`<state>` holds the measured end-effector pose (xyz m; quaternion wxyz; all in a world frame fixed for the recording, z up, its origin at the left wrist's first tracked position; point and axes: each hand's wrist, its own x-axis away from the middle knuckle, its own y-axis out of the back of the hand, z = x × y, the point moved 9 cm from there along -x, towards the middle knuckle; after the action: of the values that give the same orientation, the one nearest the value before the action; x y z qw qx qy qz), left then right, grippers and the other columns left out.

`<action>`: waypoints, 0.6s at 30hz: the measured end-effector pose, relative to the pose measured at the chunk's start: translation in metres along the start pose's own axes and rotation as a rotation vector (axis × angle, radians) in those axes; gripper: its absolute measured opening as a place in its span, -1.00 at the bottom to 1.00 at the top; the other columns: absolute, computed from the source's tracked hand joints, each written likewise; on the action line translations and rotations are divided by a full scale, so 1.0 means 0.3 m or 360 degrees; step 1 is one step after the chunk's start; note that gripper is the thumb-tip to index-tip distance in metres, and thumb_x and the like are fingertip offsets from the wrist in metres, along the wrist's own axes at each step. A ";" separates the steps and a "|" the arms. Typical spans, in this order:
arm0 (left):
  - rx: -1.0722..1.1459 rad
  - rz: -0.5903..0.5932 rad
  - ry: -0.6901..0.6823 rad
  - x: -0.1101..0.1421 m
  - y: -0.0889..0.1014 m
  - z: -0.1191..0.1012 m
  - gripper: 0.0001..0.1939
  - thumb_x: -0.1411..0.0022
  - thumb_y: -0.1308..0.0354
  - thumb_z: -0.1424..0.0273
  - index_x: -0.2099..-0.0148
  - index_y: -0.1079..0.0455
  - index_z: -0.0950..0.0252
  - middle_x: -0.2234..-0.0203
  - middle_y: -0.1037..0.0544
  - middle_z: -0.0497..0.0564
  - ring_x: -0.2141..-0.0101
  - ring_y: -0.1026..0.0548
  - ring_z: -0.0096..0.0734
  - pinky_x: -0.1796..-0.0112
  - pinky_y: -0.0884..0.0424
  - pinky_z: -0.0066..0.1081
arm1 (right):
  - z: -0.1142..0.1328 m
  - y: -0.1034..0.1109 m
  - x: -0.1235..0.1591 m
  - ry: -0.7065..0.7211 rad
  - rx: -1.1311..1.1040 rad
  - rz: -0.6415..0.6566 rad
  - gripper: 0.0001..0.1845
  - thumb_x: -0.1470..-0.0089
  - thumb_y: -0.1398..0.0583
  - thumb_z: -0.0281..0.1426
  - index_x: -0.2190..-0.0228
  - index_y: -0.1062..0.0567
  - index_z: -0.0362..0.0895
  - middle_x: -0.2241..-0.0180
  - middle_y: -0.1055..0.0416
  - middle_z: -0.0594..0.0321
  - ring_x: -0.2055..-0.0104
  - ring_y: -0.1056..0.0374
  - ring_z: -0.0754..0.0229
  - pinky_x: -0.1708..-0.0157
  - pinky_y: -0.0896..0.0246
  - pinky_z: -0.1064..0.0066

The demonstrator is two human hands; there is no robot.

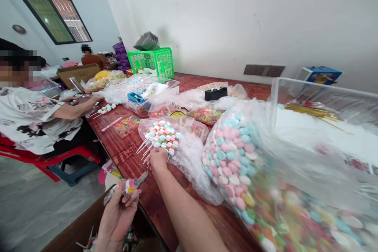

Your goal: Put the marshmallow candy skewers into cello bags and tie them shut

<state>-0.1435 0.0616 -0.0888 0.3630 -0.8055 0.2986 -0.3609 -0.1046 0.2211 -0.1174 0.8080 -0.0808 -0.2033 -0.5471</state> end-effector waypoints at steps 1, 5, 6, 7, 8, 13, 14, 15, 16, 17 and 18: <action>0.0017 0.0006 0.0001 0.000 -0.003 0.001 -0.75 0.03 -0.39 0.54 0.44 -0.33 0.36 0.65 -0.23 -0.20 0.67 -0.19 -0.69 0.65 -0.25 -0.63 | 0.001 0.005 0.006 0.0007 -0.0019 -0.0015 -0.63 -0.21 -0.18 -0.26 0.00 -0.39 -0.16 0.03 -0.39 0.13 0.11 -0.40 0.13 0.15 -0.39 0.17; 0.0124 0.0023 0.0040 0.009 -0.032 0.014 -0.78 -0.23 -0.12 0.60 0.47 -0.27 0.36 0.64 -0.23 -0.16 0.68 -0.20 -0.67 0.65 -0.23 -0.61 | 0.018 0.078 0.078 0.0114 -0.0011 -0.0078 -0.67 -0.22 -0.17 -0.25 0.05 -0.41 -0.17 0.12 -0.43 0.17 0.22 -0.42 0.20 0.25 -0.40 0.26; 0.0161 0.0011 0.0069 0.013 -0.042 0.025 -0.75 -0.28 -0.04 0.60 0.47 -0.25 0.35 0.64 -0.23 -0.15 0.69 -0.20 -0.67 0.66 -0.21 -0.61 | 0.032 0.115 0.110 0.0172 0.0010 -0.0103 -0.70 -0.22 -0.17 -0.25 0.10 -0.43 -0.19 0.17 -0.44 0.19 0.26 -0.42 0.23 0.29 -0.39 0.30; 0.0198 0.0000 0.0114 0.017 -0.055 0.041 -0.72 -0.32 0.02 0.59 0.47 -0.24 0.35 0.63 -0.23 -0.14 0.69 -0.19 -0.68 0.66 -0.19 -0.61 | 0.051 0.160 0.149 0.0243 0.0037 -0.0132 -0.74 -0.22 -0.17 -0.26 0.17 -0.45 -0.20 0.25 -0.44 0.23 0.32 -0.40 0.26 0.33 -0.37 0.35; 0.0232 -0.0003 0.0173 0.023 -0.071 0.063 -0.71 -0.35 0.07 0.57 0.46 -0.24 0.35 0.62 -0.23 -0.14 0.69 -0.19 -0.68 0.67 -0.17 -0.62 | 0.073 0.212 0.197 0.0324 0.0069 -0.0162 -0.79 -0.20 -0.18 -0.29 0.27 -0.47 -0.20 0.34 -0.43 0.29 0.38 -0.37 0.29 0.38 -0.33 0.40; 0.0357 0.0168 0.0616 0.090 -0.198 0.241 -0.70 -0.41 0.13 0.48 0.40 -0.23 0.35 0.62 -0.17 -0.15 0.68 -0.18 -0.71 0.67 -0.12 -0.66 | 0.159 0.559 0.549 0.0680 0.0247 -0.0305 -0.80 -0.11 -0.12 -0.34 0.50 -0.47 -0.11 0.59 -0.31 0.40 0.50 -0.21 0.29 0.49 -0.09 0.49; 0.0377 0.0218 0.0708 0.114 -0.225 0.286 -0.71 -0.41 0.12 0.48 0.40 -0.23 0.34 0.62 -0.16 -0.15 0.68 -0.18 -0.71 0.67 -0.11 -0.66 | 0.154 0.636 0.635 0.0731 0.0318 -0.0344 -0.79 -0.11 -0.13 -0.30 0.48 -0.49 -0.10 0.58 -0.33 0.38 0.49 -0.23 0.27 0.46 -0.10 0.48; 0.0393 0.0267 0.0797 0.141 -0.251 0.332 -0.72 -0.41 0.10 0.48 0.40 -0.23 0.34 0.62 -0.16 -0.16 0.68 -0.18 -0.71 0.67 -0.11 -0.66 | 0.146 0.712 0.729 0.0811 0.0509 -0.0434 -0.77 -0.13 -0.11 -0.25 0.41 -0.51 -0.08 0.58 -0.35 0.37 0.50 -0.24 0.26 0.46 -0.12 0.48; 0.0403 0.0309 0.0881 0.172 -0.274 0.379 -0.74 -0.39 0.06 0.48 0.40 -0.24 0.34 0.63 -0.16 -0.16 0.68 -0.19 -0.70 0.67 -0.10 -0.66 | 0.122 0.793 0.822 0.0853 0.0644 -0.0559 -0.74 -0.13 -0.10 -0.21 0.35 -0.53 -0.07 0.57 -0.37 0.34 0.51 -0.27 0.24 0.48 -0.14 0.48; 0.0402 0.0343 0.0962 0.206 -0.294 0.427 -0.76 -0.37 0.02 0.49 0.40 -0.24 0.34 0.64 -0.15 -0.17 0.68 -0.20 -0.70 0.68 -0.10 -0.66 | 0.087 0.868 0.915 0.0887 0.0724 -0.0687 -0.72 -0.14 -0.10 -0.18 0.33 -0.53 -0.06 0.56 -0.40 0.32 0.52 -0.29 0.23 0.51 -0.16 0.48; 0.0392 0.0373 0.1042 0.242 -0.312 0.477 -0.78 -0.35 -0.03 0.50 0.41 -0.24 0.34 0.64 -0.16 -0.18 0.68 -0.20 -0.70 0.68 -0.10 -0.66 | 0.038 0.932 0.999 0.0878 0.0801 -0.0777 -0.72 -0.15 -0.10 -0.16 0.28 -0.53 -0.04 0.54 -0.42 0.31 0.50 -0.32 0.22 0.50 -0.19 0.50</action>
<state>0.0318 0.1126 -0.0556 0.3813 -0.5580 0.4435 -0.5887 0.2445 0.0785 0.0437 0.6736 0.3177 -0.1200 -0.6565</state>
